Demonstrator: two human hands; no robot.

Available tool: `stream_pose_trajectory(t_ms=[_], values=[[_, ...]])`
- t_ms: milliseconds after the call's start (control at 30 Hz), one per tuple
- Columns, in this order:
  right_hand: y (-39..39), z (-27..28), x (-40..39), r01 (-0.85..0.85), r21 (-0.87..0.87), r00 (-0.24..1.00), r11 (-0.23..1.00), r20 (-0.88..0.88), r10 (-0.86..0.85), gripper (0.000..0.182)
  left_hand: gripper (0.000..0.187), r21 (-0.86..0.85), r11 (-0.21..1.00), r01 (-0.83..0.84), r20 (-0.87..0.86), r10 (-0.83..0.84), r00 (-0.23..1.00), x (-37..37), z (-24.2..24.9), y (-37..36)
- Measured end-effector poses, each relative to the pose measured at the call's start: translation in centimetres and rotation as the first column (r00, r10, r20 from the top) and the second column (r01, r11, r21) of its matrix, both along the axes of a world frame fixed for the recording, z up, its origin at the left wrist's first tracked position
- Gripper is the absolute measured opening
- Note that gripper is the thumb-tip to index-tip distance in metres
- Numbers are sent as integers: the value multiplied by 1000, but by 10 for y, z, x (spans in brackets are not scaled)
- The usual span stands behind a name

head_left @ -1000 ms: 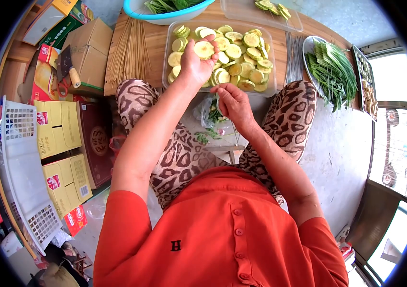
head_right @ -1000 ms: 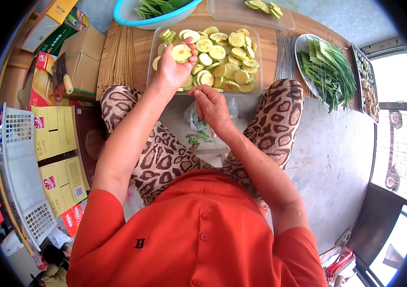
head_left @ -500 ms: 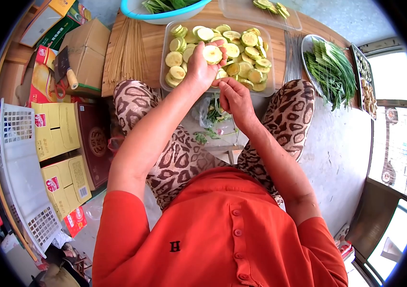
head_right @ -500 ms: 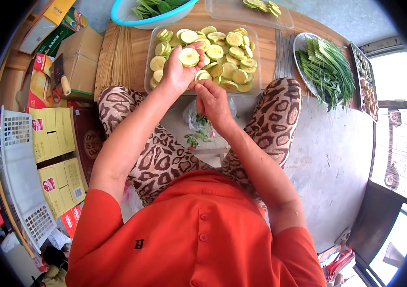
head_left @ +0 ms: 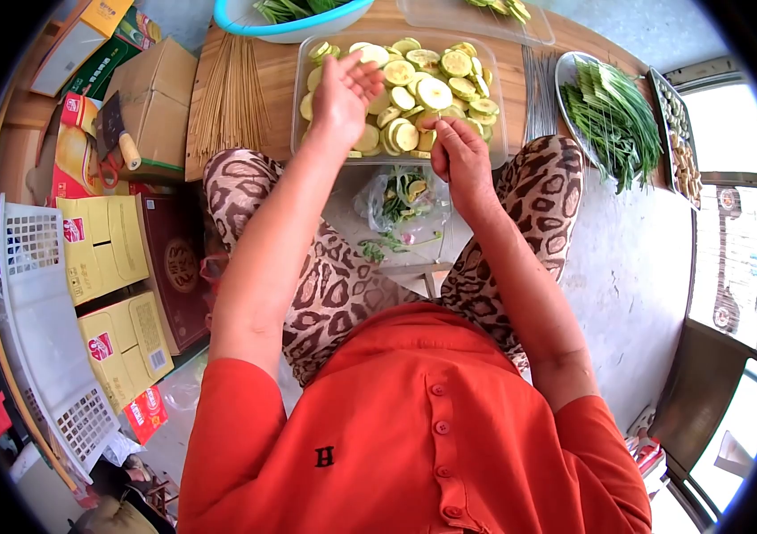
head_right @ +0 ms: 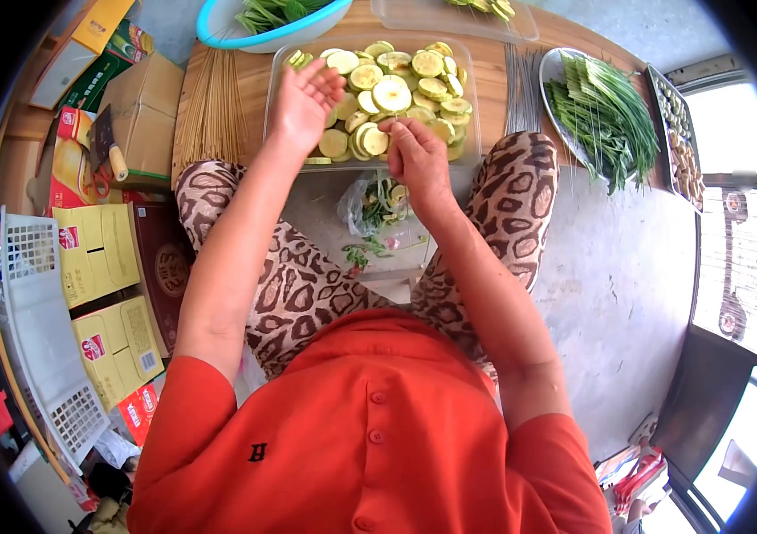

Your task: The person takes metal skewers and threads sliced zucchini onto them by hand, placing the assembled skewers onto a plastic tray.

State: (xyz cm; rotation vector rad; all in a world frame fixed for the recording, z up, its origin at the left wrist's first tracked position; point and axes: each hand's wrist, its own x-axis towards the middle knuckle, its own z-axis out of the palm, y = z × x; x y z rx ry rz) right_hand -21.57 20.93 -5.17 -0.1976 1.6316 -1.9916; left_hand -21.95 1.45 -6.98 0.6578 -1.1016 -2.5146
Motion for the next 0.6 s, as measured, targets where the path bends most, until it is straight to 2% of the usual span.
stream_pose_trajectory(t_ms=[67, 233, 300, 400, 533, 600], values=[[4, 1, 2, 1, 12, 1000, 1000, 9, -1, 21, 53, 150, 987, -53, -79, 65, 995, 2, 1, -15], [12, 3, 8, -22, 27, 1000, 999, 5, 22, 22, 46, 240, 970, -32, -118, 62, 991, 10, 4, -23], [13, 4, 8, -23, 31, 1000, 999, 5, 23, 22, 38, 274, 958, 81, -252, -9, 968, 11, -2, -28], [14, 5, 9, -29, 36, 1000, 999, 4, 29, 22, 27, 266, 954, 138, -319, -48, 947, 12, -4, -30], [16, 4, 12, -49, 36, 999, 998, -17, 50, 23, 29, 228, 965, 130, -345, -45, 937, 13, -5, -28], [16, 4, 12, -52, 48, 998, 997, -24, 53, 23, 33, 77, 982, 172, -291, -143, 946, 12, -5, -29]])
